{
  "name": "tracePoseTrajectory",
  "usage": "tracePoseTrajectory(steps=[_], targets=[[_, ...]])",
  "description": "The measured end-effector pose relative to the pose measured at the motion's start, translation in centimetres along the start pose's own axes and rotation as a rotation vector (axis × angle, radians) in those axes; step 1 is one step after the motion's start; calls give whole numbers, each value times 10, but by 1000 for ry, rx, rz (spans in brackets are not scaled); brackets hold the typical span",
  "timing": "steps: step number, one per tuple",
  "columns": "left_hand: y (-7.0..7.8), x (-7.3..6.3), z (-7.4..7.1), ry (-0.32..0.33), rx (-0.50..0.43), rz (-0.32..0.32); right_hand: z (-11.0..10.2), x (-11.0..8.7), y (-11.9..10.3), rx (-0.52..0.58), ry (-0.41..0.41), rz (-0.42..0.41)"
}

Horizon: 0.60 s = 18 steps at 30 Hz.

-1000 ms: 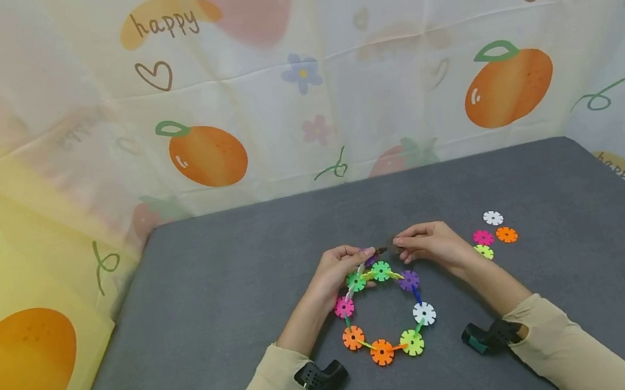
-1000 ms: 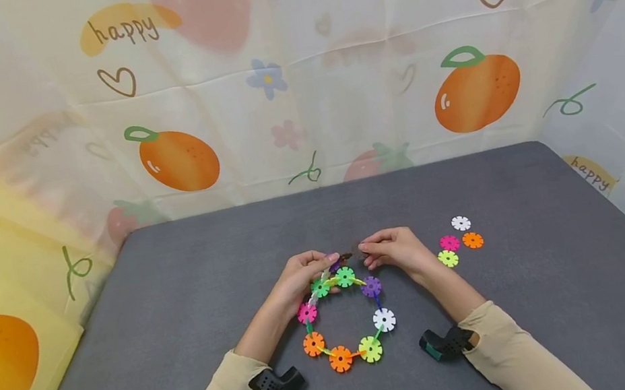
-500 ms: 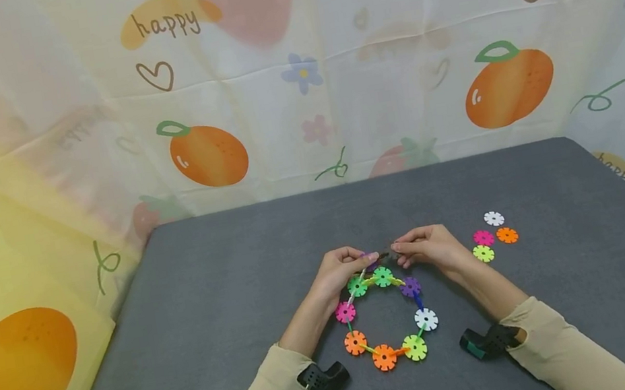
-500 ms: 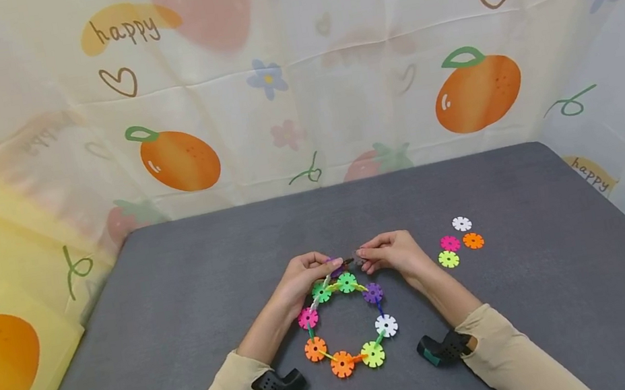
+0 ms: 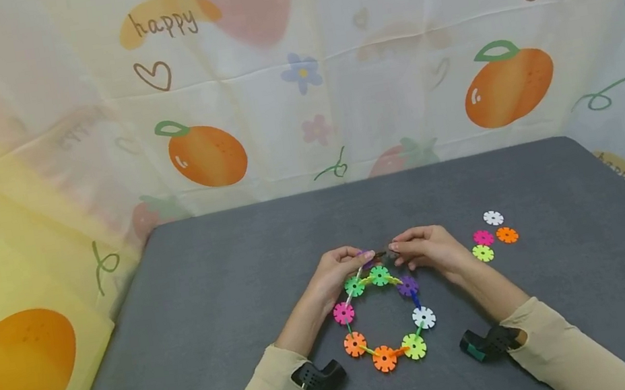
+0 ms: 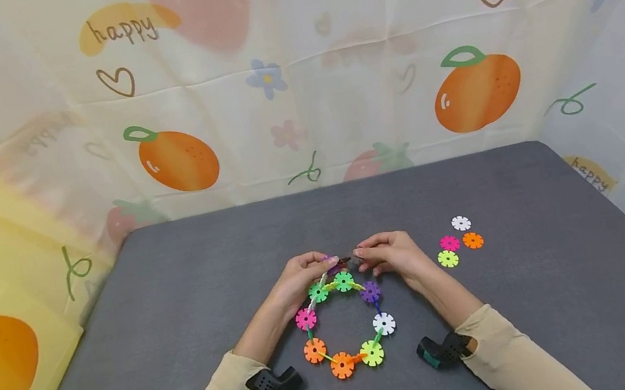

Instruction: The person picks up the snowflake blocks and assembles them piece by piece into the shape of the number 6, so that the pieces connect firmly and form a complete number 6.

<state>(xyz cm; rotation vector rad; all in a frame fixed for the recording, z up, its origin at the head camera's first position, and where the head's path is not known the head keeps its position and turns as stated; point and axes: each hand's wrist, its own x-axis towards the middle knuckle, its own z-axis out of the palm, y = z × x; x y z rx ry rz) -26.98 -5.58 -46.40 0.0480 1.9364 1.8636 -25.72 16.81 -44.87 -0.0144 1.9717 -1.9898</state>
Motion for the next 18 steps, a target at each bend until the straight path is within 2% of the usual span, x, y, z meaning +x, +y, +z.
tracePoseTrajectory(steps=[4, 7, 14, 18], targets=[[0, 1, 0, -70, -21, -2, 2, -2, -4, 14, -9, -23], [-1, 2, 1, -96, -48, -11, 3, -3, -4, 42, -21, -13], [-3, 2, 1, -110, -87, -27, 5, -4, -2, 44, -9, 36], [-2, 2, 0, -104, -85, -30, 10, -4, -3, -1, 26, -3]])
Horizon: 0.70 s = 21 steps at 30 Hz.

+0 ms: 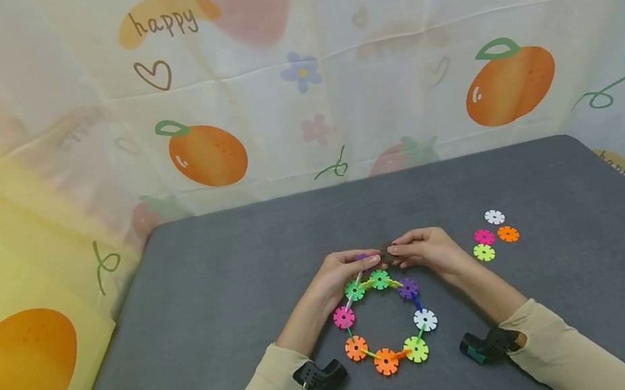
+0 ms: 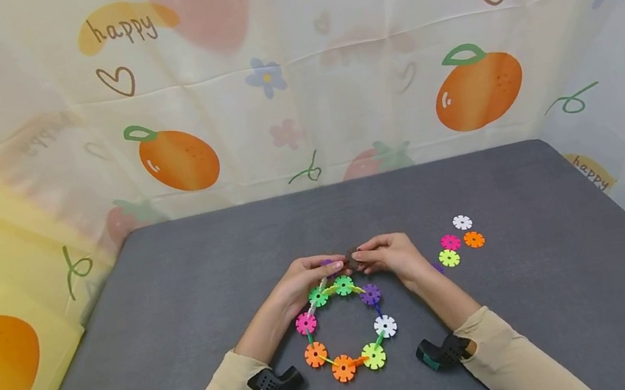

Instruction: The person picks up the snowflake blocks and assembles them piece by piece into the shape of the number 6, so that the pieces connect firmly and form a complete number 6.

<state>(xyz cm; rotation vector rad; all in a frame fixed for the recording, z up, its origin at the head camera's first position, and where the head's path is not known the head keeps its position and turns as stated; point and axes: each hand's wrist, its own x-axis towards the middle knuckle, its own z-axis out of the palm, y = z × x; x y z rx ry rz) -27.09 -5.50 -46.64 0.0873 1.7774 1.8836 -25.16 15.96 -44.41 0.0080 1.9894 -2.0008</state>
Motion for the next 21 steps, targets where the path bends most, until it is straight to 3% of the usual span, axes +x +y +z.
tracePoseTrajectory(steps=[4, 8, 16, 21], targets=[[0, 0, 0, 18, 3, 6, 6, 0, -1, -35, 55, -44], [-2, 0, 0, 37, 21, 12, 6, 1, 3, 12, 49, -8], [0, 1, -3, -53, 28, -9, 1, 4, 5, 109, 5, -4], [0, 2, -4, -43, 3, -43, -1, 4, 4, 140, -15, -1]])
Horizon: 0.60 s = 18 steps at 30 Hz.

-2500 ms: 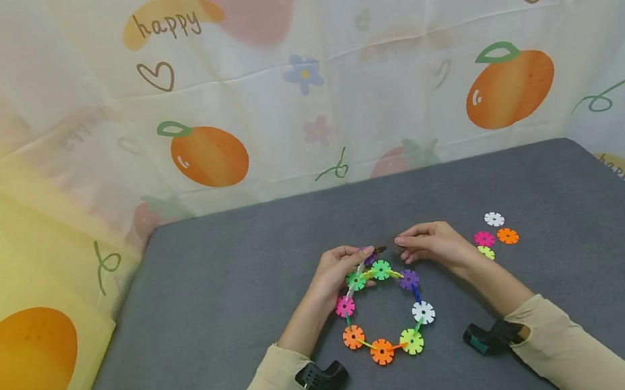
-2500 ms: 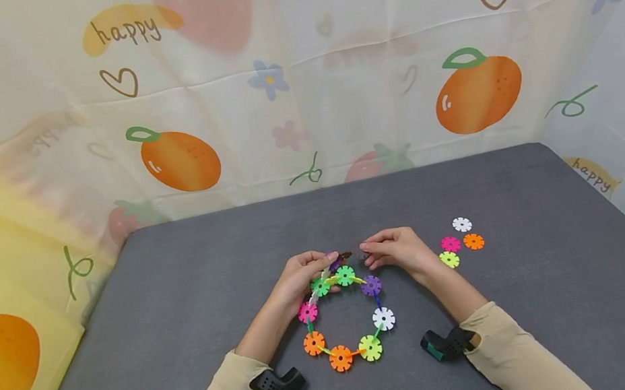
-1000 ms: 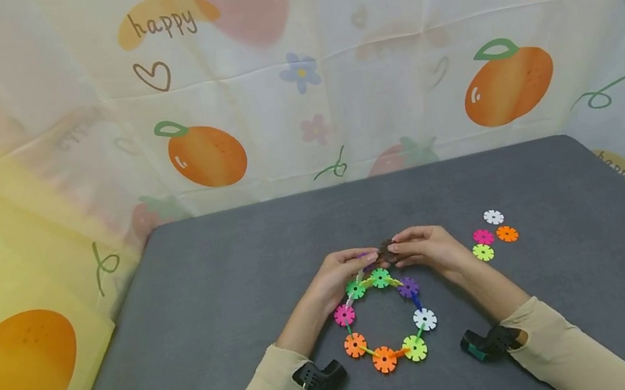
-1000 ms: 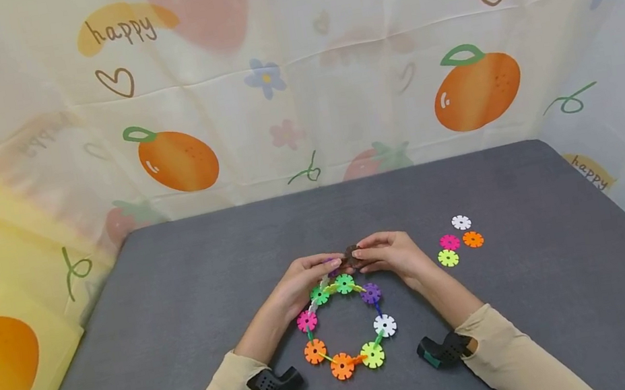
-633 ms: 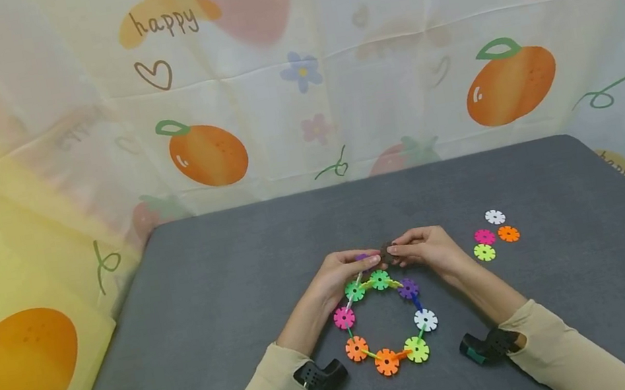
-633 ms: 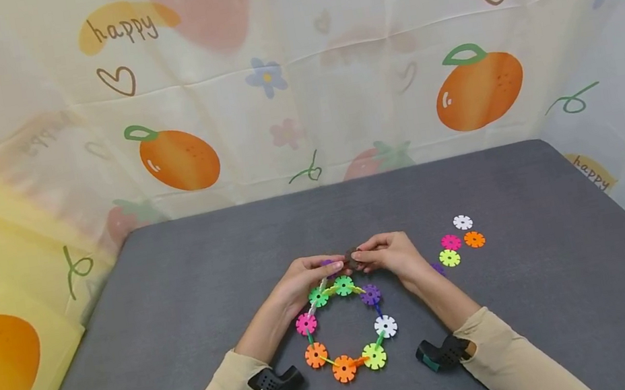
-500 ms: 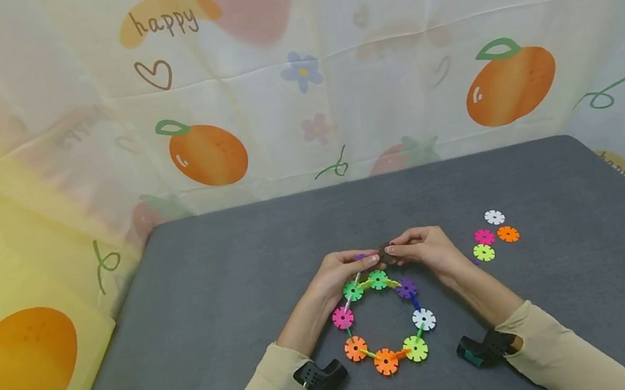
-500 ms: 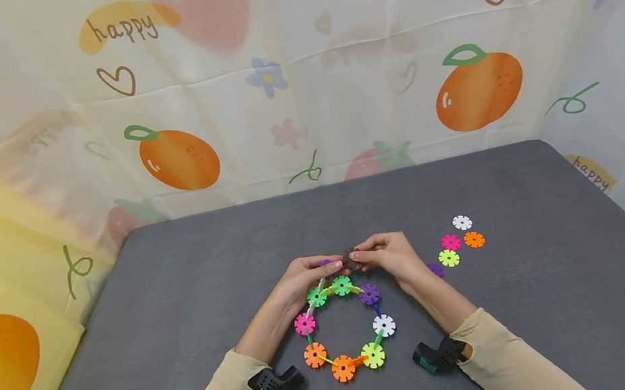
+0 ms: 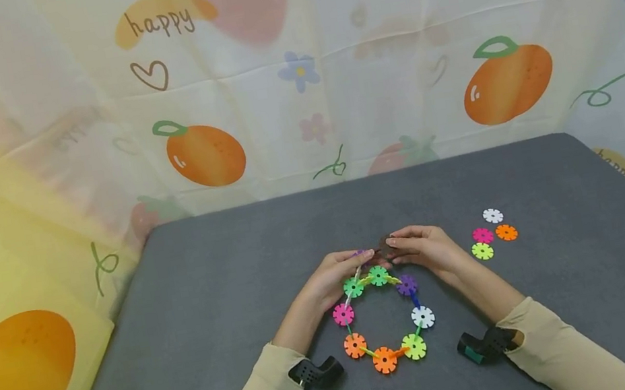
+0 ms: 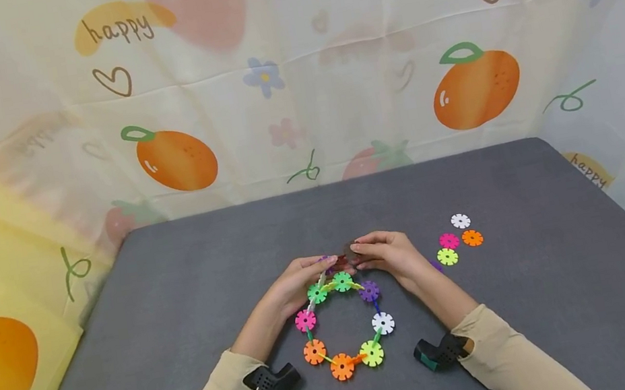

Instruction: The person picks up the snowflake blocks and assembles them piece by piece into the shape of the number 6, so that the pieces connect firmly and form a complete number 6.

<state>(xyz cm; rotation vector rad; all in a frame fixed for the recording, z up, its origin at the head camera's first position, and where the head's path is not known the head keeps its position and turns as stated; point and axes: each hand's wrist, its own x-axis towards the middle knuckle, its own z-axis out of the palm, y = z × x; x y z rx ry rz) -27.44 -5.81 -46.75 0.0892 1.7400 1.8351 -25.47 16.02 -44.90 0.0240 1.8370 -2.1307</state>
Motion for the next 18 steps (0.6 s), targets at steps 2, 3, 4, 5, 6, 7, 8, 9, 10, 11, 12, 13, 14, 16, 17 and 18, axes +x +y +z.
tracePoseTrajectory(steps=[2, 3, 4, 5, 6, 7, 8, 9, 10, 11, 12, 13, 14, 16, 17, 18], targets=[[0, 0, 0, 13, -7, 1, 0, 0, -1, 14, -6, 8], [-1, 0, 0, 19, -16, 2, 0, -1, -3, 27, -8, 14], [-1, 0, 0, 20, -29, 0, 0, -1, -4, 43, -17, 18], [0, -1, 1, 10, -48, 3, 0, -1, -5, 59, -21, 25], [0, -1, 2, -8, -71, 7, 0, -2, -7, 78, -25, 32], [0, -2, 2, -29, -96, 12, 0, -3, -9, 99, -33, 36], [1, -2, 2, -52, -124, 22, 0, -3, -11, 115, -44, 39], [1, -3, 3, -80, -153, 34, 0, -4, -13, 131, -56, 41], [2, -4, 3, -104, -174, 47, 0, -6, -15, 144, -71, 42], [2, -4, 3, -128, -198, 60, 0, -7, -18, 151, -79, 42], [3, -5, 3, -143, -215, 74, 0, -8, -20, 157, -91, 40], [3, -5, 3, -158, -227, 91, 0, -9, -22, 156, -101, 35], [4, -6, 3, -171, -236, 105, 0, -11, -25, 151, -109, 31], [5, -7, 3, -197, -253, 124, 1, -13, -29, 138, -124, 17], [5, -7, 2, -214, -259, 133, 1, -14, -31, 127, -130, 8], [5, -7, 2, -231, -260, 143, 2, -15, -32, 119, -136, 0]])
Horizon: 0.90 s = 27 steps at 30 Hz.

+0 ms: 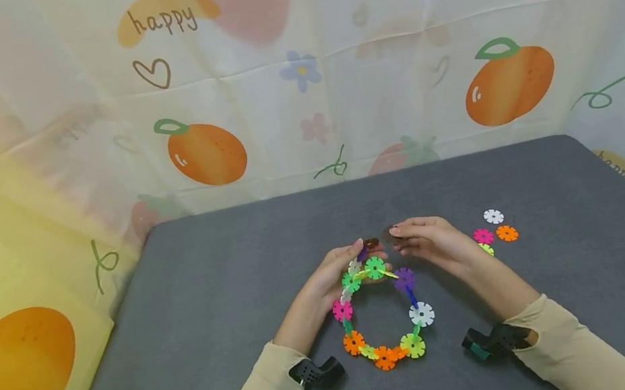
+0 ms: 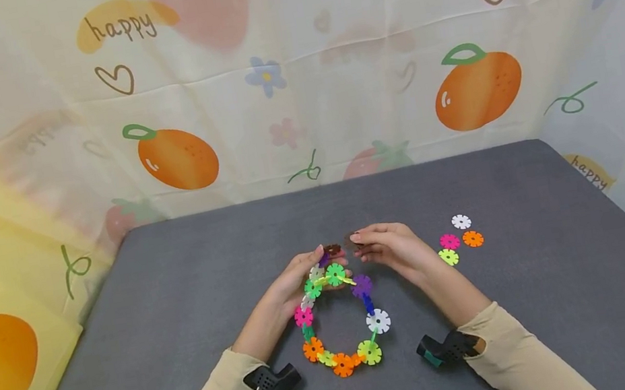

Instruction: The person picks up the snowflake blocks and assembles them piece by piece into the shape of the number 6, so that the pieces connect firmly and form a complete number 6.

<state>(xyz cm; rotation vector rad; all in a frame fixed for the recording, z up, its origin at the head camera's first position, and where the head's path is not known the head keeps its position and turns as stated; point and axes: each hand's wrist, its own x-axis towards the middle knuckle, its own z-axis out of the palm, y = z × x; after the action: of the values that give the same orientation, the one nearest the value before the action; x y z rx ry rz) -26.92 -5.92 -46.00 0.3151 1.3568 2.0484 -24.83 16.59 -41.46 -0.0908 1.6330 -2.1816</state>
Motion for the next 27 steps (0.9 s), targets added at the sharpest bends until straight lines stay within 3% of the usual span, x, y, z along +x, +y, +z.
tracePoseTrajectory(steps=[5, 11, 21, 27], targets=[[0, -1, 0, -77, 9, 28, 3, -3, -4, -42, -8, -29], [0, -1, 1, -96, 33, 19, 5, -5, -4, -101, 18, -42], [2, -1, 6, -23, 92, -29, 7, -3, 1, -200, 119, -68], [1, 1, 5, 80, 185, -47, 7, 4, 14, -191, 174, -40]])
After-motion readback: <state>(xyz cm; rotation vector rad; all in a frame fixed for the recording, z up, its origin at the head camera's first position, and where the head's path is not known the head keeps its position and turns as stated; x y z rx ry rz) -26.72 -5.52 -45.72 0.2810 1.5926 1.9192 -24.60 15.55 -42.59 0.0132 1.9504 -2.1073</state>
